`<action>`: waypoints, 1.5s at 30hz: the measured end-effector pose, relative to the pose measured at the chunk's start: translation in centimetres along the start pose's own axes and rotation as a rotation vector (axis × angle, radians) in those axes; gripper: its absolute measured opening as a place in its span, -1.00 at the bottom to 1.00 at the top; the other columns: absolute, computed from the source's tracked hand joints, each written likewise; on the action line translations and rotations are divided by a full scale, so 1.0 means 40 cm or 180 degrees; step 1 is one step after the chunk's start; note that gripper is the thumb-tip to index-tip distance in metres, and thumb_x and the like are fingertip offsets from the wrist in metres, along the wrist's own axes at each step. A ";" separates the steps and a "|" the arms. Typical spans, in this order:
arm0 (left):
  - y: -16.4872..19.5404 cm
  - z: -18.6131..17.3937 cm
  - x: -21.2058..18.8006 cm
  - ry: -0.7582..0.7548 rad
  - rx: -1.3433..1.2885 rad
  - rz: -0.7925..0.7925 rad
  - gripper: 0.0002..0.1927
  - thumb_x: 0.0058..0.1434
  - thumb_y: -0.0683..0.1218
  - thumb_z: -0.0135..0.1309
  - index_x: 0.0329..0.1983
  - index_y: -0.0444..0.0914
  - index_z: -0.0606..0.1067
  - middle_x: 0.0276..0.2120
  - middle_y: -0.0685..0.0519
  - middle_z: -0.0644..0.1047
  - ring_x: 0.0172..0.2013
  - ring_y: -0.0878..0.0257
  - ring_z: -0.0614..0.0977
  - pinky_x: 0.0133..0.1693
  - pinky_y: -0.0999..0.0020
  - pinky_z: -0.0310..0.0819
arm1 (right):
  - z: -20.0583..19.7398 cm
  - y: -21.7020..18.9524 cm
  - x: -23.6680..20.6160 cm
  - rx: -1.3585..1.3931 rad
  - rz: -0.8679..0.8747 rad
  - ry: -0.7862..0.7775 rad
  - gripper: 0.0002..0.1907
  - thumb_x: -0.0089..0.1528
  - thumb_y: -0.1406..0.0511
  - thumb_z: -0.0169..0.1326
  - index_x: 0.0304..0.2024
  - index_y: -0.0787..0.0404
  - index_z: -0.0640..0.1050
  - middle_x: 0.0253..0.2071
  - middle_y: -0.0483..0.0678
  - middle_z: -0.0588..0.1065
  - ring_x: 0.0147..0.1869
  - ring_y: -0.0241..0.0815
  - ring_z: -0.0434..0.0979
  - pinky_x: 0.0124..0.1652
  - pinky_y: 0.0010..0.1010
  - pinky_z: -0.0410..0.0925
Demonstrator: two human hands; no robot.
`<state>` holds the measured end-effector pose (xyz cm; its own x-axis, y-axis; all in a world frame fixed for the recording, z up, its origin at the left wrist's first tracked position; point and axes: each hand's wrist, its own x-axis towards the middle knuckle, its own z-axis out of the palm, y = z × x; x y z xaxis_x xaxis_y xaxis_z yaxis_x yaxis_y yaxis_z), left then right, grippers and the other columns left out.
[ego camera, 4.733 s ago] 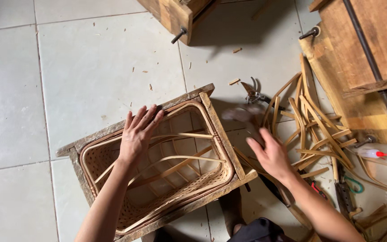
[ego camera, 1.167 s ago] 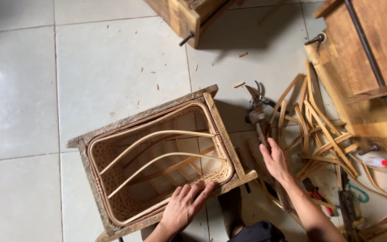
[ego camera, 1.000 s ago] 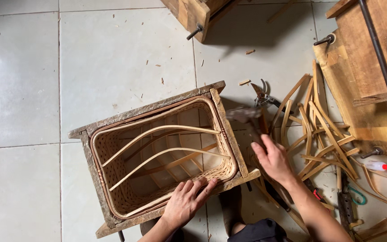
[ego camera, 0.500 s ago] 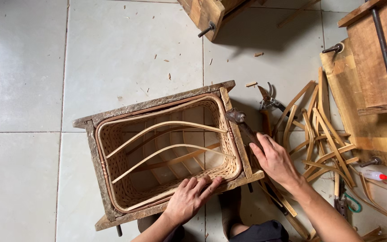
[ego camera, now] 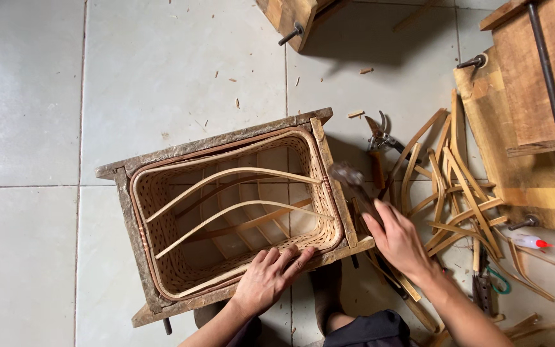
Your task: The person sits on the floor and weaves thin bamboo strips into a basket held in a wooden form, pressing strips into the weave, tapping them tight with a hammer, trimming ends with pliers, and squeezing glue from a bottle onto the rim to secure the strips.
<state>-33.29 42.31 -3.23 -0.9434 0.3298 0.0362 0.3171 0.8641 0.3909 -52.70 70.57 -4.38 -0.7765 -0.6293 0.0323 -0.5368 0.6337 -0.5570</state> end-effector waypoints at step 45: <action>-0.319 0.000 -0.462 0.2317 -0.4188 -0.3530 -0.36 0.45 0.21 -0.30 0.45 -0.20 0.34 0.20 -0.12 0.52 0.20 0.19 0.48 0.22 0.25 0.30 | 0.288 -0.555 0.168 0.0839 -0.2764 -0.1677 -0.45 0.21 0.36 0.20 0.22 0.38 0.38 -0.19 0.11 0.53 -0.49 -0.11 0.57 -0.52 -0.39 0.48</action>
<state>-19.89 25.18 -8.90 -0.6045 -0.6181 -0.5025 -0.3263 -0.3834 0.8641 -42.19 47.11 -1.36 0.1170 -0.9771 0.1775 -0.7025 -0.2078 -0.6806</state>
